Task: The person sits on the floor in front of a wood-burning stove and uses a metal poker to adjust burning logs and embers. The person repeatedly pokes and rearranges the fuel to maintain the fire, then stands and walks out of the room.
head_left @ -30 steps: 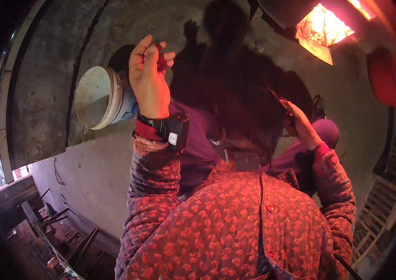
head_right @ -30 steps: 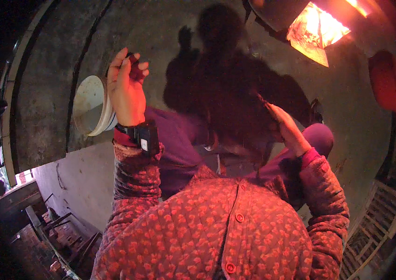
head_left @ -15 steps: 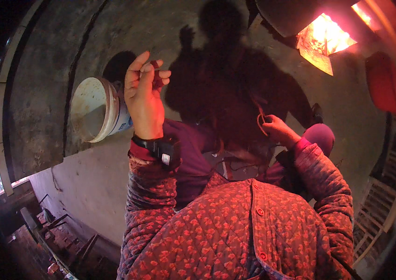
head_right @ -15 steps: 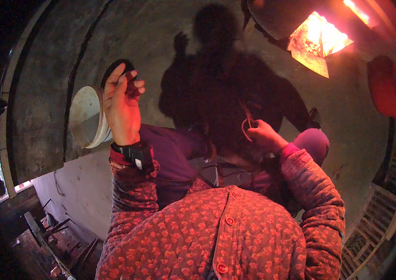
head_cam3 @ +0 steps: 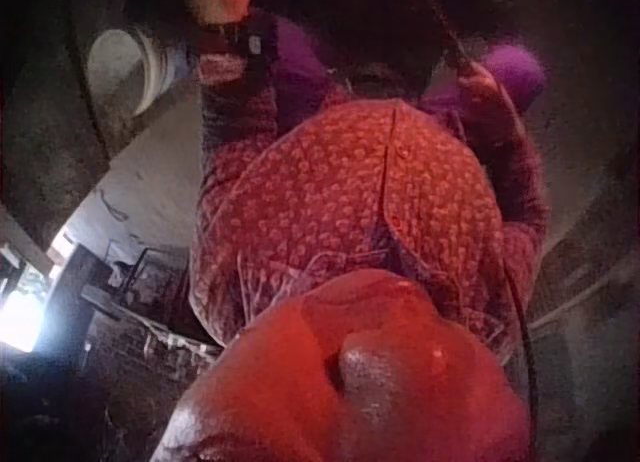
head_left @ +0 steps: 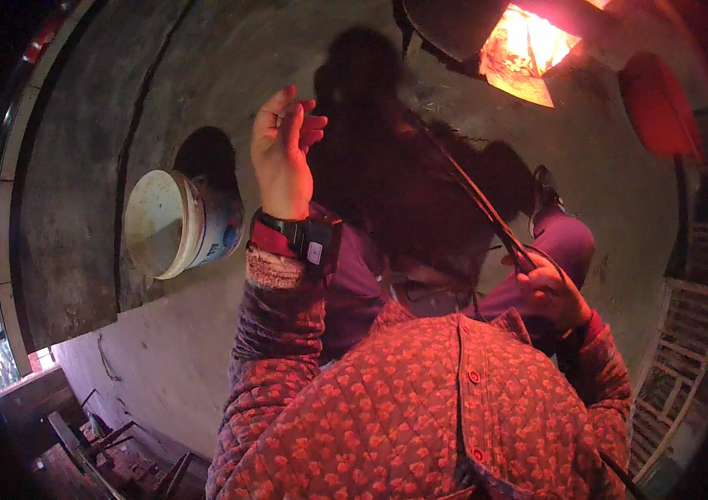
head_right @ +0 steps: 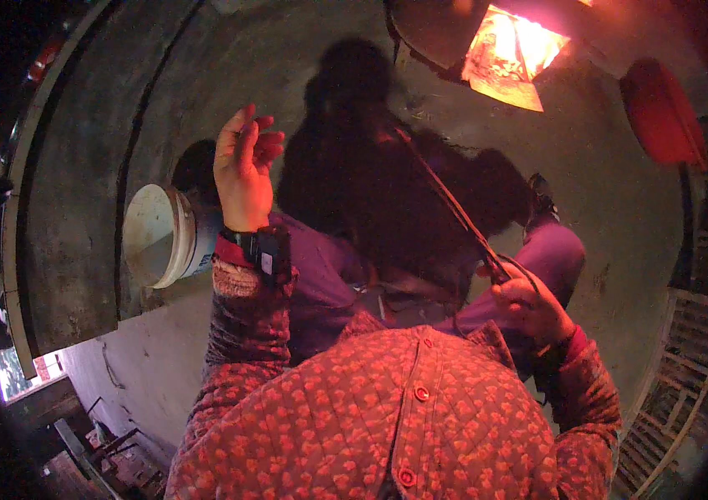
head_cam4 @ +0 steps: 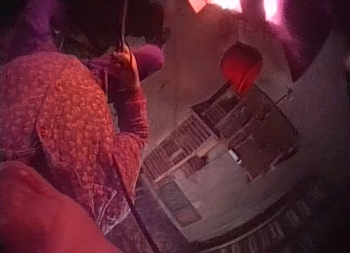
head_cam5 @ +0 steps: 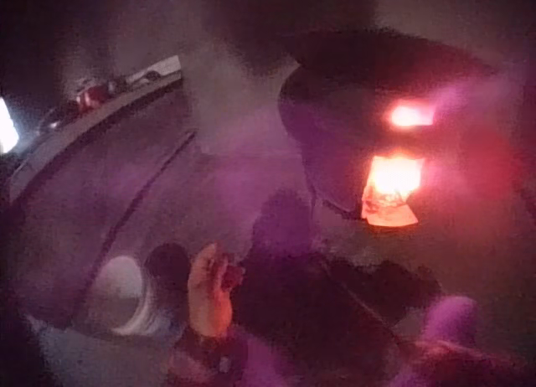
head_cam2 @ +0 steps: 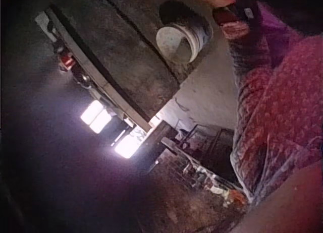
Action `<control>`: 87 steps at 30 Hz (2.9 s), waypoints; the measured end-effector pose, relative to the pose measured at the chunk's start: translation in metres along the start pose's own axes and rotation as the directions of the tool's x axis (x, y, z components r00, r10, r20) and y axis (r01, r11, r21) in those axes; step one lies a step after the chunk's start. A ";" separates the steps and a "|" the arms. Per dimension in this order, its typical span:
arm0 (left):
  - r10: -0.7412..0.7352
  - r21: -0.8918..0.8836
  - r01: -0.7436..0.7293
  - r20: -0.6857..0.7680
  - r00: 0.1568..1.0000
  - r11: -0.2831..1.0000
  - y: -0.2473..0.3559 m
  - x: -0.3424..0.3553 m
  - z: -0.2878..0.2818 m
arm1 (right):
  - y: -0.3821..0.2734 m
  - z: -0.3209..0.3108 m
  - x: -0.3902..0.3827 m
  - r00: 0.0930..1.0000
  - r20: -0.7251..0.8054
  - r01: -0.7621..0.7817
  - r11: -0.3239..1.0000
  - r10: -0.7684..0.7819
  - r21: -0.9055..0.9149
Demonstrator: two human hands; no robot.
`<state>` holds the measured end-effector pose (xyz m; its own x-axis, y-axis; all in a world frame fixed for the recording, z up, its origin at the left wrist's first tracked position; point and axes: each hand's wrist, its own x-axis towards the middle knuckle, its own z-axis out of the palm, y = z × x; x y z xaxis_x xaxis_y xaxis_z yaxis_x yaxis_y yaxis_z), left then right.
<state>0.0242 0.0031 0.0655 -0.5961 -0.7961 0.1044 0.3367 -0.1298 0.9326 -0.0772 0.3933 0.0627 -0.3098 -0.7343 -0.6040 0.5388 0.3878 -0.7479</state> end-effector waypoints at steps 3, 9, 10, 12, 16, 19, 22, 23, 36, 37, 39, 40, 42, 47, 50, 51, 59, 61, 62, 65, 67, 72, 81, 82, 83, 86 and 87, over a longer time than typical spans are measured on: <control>-0.012 -0.009 0.012 0.029 1.000 1.000 -0.009 0.001 0.013 | 0.021 0.003 -0.033 0.997 -0.040 -0.063 0.977 0.072 0.203; -0.007 0.018 0.007 -0.016 1.000 1.000 -0.016 0.002 0.023 | 0.059 -0.007 -0.059 0.999 0.041 -0.035 0.984 0.028 0.173; -0.015 0.035 0.016 -0.028 1.000 0.999 -0.017 0.002 0.023 | 0.063 -0.008 -0.062 0.994 -0.009 -0.105 0.985 0.108 0.139; -0.031 0.053 0.033 -0.041 0.999 0.998 -0.018 0.002 0.024 | 0.066 -0.008 -0.073 0.992 0.085 -0.125 0.874 0.096 0.470; -0.064 0.053 0.064 0.002 0.998 0.997 -0.022 0.003 0.027 | 0.067 -0.005 -0.094 0.992 0.032 -0.125 0.912 0.122 0.391; -0.071 0.090 0.069 0.014 0.997 0.993 -0.021 0.001 0.027 | 0.066 0.006 -0.111 0.997 -0.030 -0.056 0.899 0.077 0.433; -0.053 0.111 0.050 0.029 0.998 0.993 -0.022 0.000 0.031 | 0.063 0.012 -0.112 0.994 -0.084 -0.034 0.938 0.067 0.345; -0.053 0.117 0.048 0.032 0.998 0.992 -0.022 -0.001 0.032 | 0.062 0.012 -0.110 0.994 -0.088 -0.034 0.948 0.065 0.317; 0.012 0.064 -0.010 -0.038 0.999 0.998 -0.012 -0.003 0.016 | 0.049 -0.001 -0.054 0.996 -0.007 -0.080 0.946 0.086 0.313; 0.010 0.049 -0.007 -0.054 0.998 0.999 -0.011 -0.001 0.013 | 0.042 -0.003 -0.056 0.991 -0.049 -0.106 0.949 0.126 0.296; 0.023 0.009 -0.022 -0.077 0.997 1.000 -0.006 0.000 0.006 | 0.031 -0.003 -0.059 0.987 -0.074 -0.115 0.948 0.143 0.297; 0.035 -0.015 -0.036 -0.085 0.996 0.999 -0.004 0.000 0.003 | 0.025 -0.002 -0.057 0.996 -0.063 -0.062 0.995 0.067 0.084; 0.062 -0.053 -0.068 -0.113 0.992 0.996 0.000 0.000 -0.002 | 0.013 -0.002 -0.040 0.997 -0.048 -0.049 0.994 0.053 0.097; 0.081 -0.123 -0.101 -0.158 0.984 0.987 0.008 -0.002 -0.017 | -0.009 0.012 0.048 0.961 0.113 0.277 0.901 -0.254 -0.335; 0.064 -0.095 -0.079 -0.156 0.986 0.992 0.008 -0.003 -0.025 | -0.015 0.024 0.113 0.984 0.116 0.159 0.966 -0.138 -0.203; 0.046 -0.084 -0.060 -0.166 0.985 0.995 0.009 -0.003 -0.028 | -0.017 0.027 0.132 0.991 0.113 -0.070 0.997 0.066 0.027; -0.011 -0.118 -0.009 -0.165 0.986 0.993 0.008 0.009 -0.051 | -0.001 0.056 0.266 0.999 0.035 0.020 0.927 -0.008 -0.374; -0.024 -0.116 0.006 -0.156 0.987 0.993 0.007 0.011 -0.054 | 0.006 0.062 0.282 0.998 0.056 0.030 0.825 0.003 -0.565; -0.020 -0.107 0.003 -0.156 0.988 0.994 0.007 0.012 -0.055 | 0.009 0.063 0.282 0.998 0.030 0.061 0.788 -0.054 -0.613; -0.012 -0.101 -0.003 -0.145 0.989 0.995 0.007 0.012 -0.056 | 0.001 0.050 0.274 0.982 0.177 -0.038 0.981 0.072 -0.190; -0.019 -0.104 0.004 -0.138 0.990 0.995 0.006 0.012 -0.053 | -0.017 0.033 0.255 0.990 0.120 -0.038 0.970 0.069 -0.242; -0.029 -0.080 0.022 -0.091 0.995 0.997 0.003 0.010 -0.043 | -0.049 0.011 0.143 0.961 0.240 -0.176 0.973 0.137 0.151; 0.074 0.473 -0.065 -0.001 0.997 0.879 -0.012 0.008 -0.012 | -0.016 0.021 -0.006 0.969 0.138 0.183 0.970 -0.206 0.158; 0.029 0.516 -0.027 0.004 1.000 0.856 -0.010 0.005 -0.009 | -0.013 0.021 -0.021 0.986 0.106 0.096 0.962 -0.126 0.254; -0.046 0.432 0.032 0.024 0.999 0.901 -0.009 0.002 -0.004 | -0.005 0.026 -0.028 0.988 -0.067 0.144 0.987 -0.139 0.075; -0.275 0.234 0.251 0.075 0.959 0.939 -0.005 -0.006 0.016 | -0.003 0.017 -0.058 0.991 0.025 0.121 0.973 -0.128 0.197; -0.368 0.210 0.349 0.058 0.928 0.913 -0.004 -0.009 0.023 | -0.001 0.014 -0.065 0.993 0.014 0.116 0.973 -0.121 0.200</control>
<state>0.0114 0.0241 0.0688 -0.7191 -0.6570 -0.2263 -0.0540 -0.2719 0.9608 -0.0469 0.4327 0.1068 -0.3621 -0.7836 -0.5048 0.6449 0.1805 -0.7427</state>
